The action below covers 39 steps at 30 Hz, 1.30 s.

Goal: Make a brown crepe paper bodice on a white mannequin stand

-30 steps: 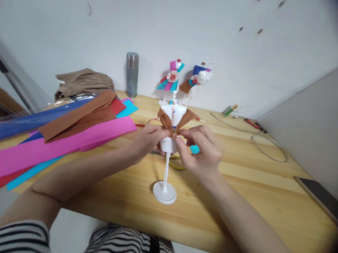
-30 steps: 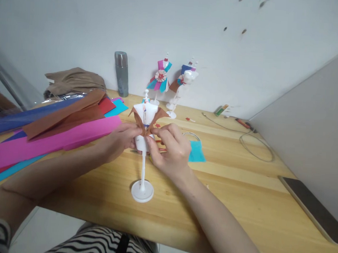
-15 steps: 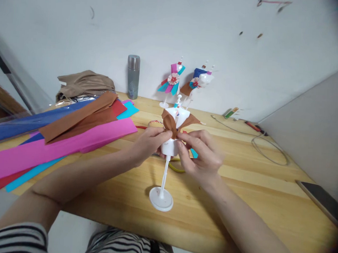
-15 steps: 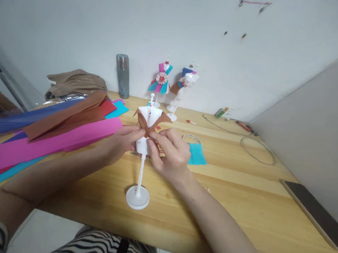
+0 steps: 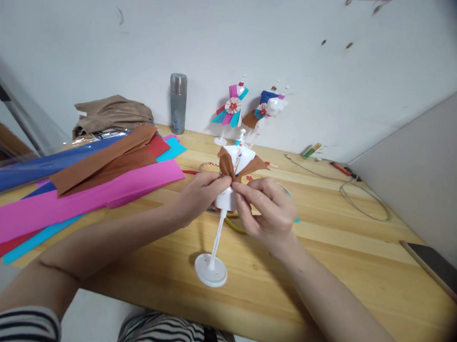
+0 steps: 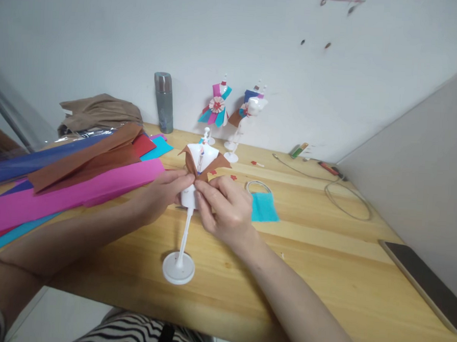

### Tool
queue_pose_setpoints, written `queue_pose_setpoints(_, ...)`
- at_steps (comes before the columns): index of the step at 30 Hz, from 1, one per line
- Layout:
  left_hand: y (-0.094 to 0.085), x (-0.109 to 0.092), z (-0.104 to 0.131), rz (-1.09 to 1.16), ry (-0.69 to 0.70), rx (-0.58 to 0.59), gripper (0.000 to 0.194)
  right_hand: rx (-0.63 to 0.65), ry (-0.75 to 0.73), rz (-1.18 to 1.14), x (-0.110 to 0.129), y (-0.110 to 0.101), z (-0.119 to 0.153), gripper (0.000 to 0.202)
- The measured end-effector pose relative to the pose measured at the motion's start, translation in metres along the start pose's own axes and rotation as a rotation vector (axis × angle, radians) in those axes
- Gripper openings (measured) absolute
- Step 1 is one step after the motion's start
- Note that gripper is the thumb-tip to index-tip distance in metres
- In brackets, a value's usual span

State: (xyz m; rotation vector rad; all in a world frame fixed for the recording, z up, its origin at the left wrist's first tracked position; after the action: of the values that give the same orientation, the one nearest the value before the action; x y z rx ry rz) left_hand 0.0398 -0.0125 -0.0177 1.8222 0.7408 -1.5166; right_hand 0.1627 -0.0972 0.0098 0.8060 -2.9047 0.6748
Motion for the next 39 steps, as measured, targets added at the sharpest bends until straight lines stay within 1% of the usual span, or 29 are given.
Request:
queue_pose_setpoints(4, 0.0, -0.003, 0.002, -0.012, 0.007, 0.011, 0.033, 0.0, -0.003, 0.013, 0.0, 0.001, 0.0, 0.019)
queue_pose_setpoints(7, 0.002, -0.011, 0.007, -0.01, 0.024, 0.034, 0.032, 0.013, 0.019, 0.0, 0.0, 0.001, -0.002, 0.018)
queue_pose_setpoints(11, 0.003, -0.023, 0.013, -0.005, 0.046, 0.076, 0.03, 0.098, 0.135, -0.134, 0.001, -0.003, -0.01, 0.02)
queue_pose_setpoints(14, 0.004, -0.023, 0.013, 0.05, 0.0, 0.075, 0.026, 0.196, 0.255, -0.259, 0.0, -0.006, -0.014, 0.023)
queue_pose_setpoints(16, 0.004, -0.022, 0.01, 0.111, -0.023, 0.082, 0.028, 0.214, 0.312, -0.332, -0.002, -0.008, -0.015, 0.022)
queue_pose_setpoints(17, 0.005, -0.021, 0.008, 0.148, -0.03, 0.082, 0.03, 0.183, 0.329, -0.355, -0.004, -0.009, -0.015, 0.021)
queue_pose_setpoints(19, 0.006, -0.02, 0.006, 0.229, -0.05, 0.078, 0.033, 0.043, 0.346, -0.361, -0.009, -0.012, -0.014, 0.018)
queue_pose_setpoints(21, 0.007, -0.02, 0.006, 0.293, -0.078, 0.087, 0.034, -0.113, 0.349, -0.301, -0.016, -0.014, -0.012, 0.015)
queue_pose_setpoints(23, 0.009, -0.019, 0.007, 0.316, -0.082, 0.117, 0.034, -0.199, 0.321, -0.208, -0.021, -0.015, -0.012, 0.018)
queue_pose_setpoints(25, 0.011, -0.02, 0.009, 0.309, -0.071, 0.156, 0.031, -0.222, 0.27, -0.119, -0.024, -0.016, -0.014, 0.024)
queue_pose_setpoints(27, 0.013, -0.02, 0.011, 0.283, -0.059, 0.179, 0.028, -0.231, 0.208, -0.053, -0.023, -0.018, -0.017, 0.023)
queue_pose_setpoints(30, 0.014, -0.019, 0.014, 0.227, -0.056, 0.182, 0.025, -0.243, 0.145, 0.012, -0.019, -0.023, -0.021, 0.02)
queue_pose_setpoints(35, 0.016, -0.016, 0.017, 0.159, -0.085, 0.206, 0.029, -0.249, 0.132, 0.057, -0.014, -0.024, -0.025, 0.019)
queue_pose_setpoints(39, 0.017, -0.015, 0.02, 0.089, -0.122, 0.169, 0.031, -0.219, 0.14, 0.025, -0.011, -0.023, -0.026, 0.021)
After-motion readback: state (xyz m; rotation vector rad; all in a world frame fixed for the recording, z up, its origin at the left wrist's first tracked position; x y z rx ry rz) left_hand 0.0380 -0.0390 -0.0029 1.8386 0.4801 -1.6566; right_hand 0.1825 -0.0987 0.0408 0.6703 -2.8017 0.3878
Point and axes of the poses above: each hand's wrist, its own z-axis away from the middle knuckle, its own y-axis out of the palm, x = y × z, the point moved 3 cm from there along -z, towards the middle knuckle, and after that the axes turned 11 degrees about y, right-handed, at the moved point
